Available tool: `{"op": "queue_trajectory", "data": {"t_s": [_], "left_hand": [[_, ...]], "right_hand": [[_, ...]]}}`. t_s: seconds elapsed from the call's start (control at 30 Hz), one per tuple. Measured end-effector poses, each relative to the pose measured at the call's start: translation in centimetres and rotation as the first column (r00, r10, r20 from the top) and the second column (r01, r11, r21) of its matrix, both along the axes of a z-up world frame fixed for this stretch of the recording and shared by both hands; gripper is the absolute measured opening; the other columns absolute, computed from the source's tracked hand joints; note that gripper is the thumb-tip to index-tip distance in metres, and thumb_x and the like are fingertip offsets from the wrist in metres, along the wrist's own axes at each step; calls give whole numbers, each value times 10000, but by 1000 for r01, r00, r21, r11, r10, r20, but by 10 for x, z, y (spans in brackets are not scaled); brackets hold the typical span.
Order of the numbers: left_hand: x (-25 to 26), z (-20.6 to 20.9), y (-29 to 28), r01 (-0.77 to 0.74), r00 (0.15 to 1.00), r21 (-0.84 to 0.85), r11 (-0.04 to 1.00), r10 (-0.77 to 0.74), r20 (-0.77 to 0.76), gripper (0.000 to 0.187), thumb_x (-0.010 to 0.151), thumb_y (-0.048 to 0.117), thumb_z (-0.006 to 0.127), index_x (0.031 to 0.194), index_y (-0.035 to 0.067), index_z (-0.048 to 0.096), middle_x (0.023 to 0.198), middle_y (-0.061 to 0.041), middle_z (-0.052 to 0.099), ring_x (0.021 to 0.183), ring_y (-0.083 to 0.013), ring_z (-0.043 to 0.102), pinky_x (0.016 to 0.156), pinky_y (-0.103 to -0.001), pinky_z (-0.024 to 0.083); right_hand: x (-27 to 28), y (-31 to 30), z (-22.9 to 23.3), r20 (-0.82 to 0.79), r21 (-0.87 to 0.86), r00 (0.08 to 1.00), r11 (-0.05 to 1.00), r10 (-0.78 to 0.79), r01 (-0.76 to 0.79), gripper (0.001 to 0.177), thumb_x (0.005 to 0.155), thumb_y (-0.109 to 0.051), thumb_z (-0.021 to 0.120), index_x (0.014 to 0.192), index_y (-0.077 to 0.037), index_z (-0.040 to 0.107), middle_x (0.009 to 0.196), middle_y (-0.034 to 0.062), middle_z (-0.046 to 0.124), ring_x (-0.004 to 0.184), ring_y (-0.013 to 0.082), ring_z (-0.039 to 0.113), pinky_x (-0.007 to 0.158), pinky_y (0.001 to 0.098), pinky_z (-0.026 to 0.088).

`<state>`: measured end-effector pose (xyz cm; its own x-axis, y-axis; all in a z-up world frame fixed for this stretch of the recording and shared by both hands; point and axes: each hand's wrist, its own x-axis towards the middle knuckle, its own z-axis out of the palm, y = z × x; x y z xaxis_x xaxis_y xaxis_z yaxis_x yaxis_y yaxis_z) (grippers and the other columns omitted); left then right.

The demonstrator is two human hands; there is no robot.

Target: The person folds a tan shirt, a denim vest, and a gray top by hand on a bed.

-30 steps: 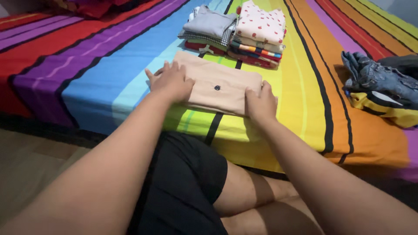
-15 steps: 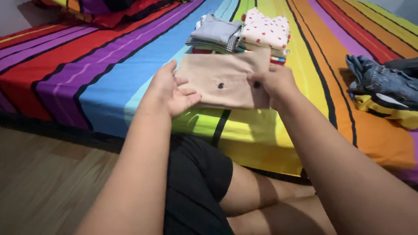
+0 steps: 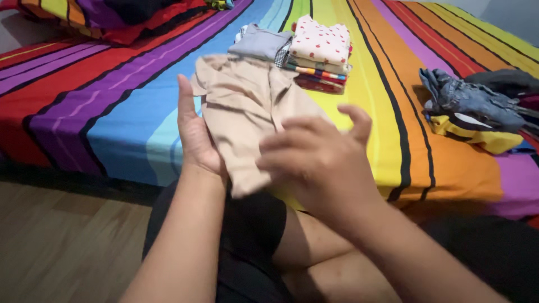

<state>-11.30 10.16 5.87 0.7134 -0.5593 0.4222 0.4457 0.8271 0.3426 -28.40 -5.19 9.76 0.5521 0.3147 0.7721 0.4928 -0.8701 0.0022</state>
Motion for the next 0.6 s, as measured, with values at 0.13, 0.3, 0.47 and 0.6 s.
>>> {"op": "queue_trajectory", "data": {"t_s": [0.13, 0.3, 0.47, 0.6], "left_hand": [[-19, -5, -9, -9, 995, 41, 999, 5, 101, 717, 945, 477, 705, 1494, 51, 528, 1472, -163, 603, 1352, -330, 586, 1213, -531, 438], [-37, -11, -22, 211, 975, 101, 972, -203, -86, 548, 957, 305, 695, 1404, 10, 580, 1326, -196, 671, 1191, -365, 669, 1092, -549, 499], [-55, -12, -41, 314, 946, 131, 940, -298, -127, 511, 962, 306, 669, 1360, -10, 612, 1288, -199, 694, 1167, -354, 685, 1088, -529, 520], [-65, -15, -49, 429, 900, 122, 895, -412, -145, 488, 1000, 343, 657, 1335, -11, 635, 1275, -203, 698, 1165, -347, 686, 1087, -514, 521]], "right_hand": [[-40, -9, -10, -21, -93, 1000, 996, -13, 11, 270, 755, -293, 814, 1019, -321, 758, 1181, -124, 724, 1227, 179, 612, 1066, 553, 206], [-63, -38, -15, -141, 185, 989, 983, 42, -15, 433, 789, -362, 821, 1192, -231, 733, 1281, -52, 696, 1257, 158, 600, 1041, 483, 260], [-27, -95, -11, -416, 896, 834, 7, 362, 444, 567, 858, -360, 680, 1373, -157, 559, 1346, 71, 599, 1225, 232, 596, 930, 502, 494], [-31, -123, -19, -77, 862, 594, -247, 800, 443, 615, 897, -437, 699, 1363, -50, 592, 1322, 176, 685, 1208, 358, 652, 955, 601, 516]]}}
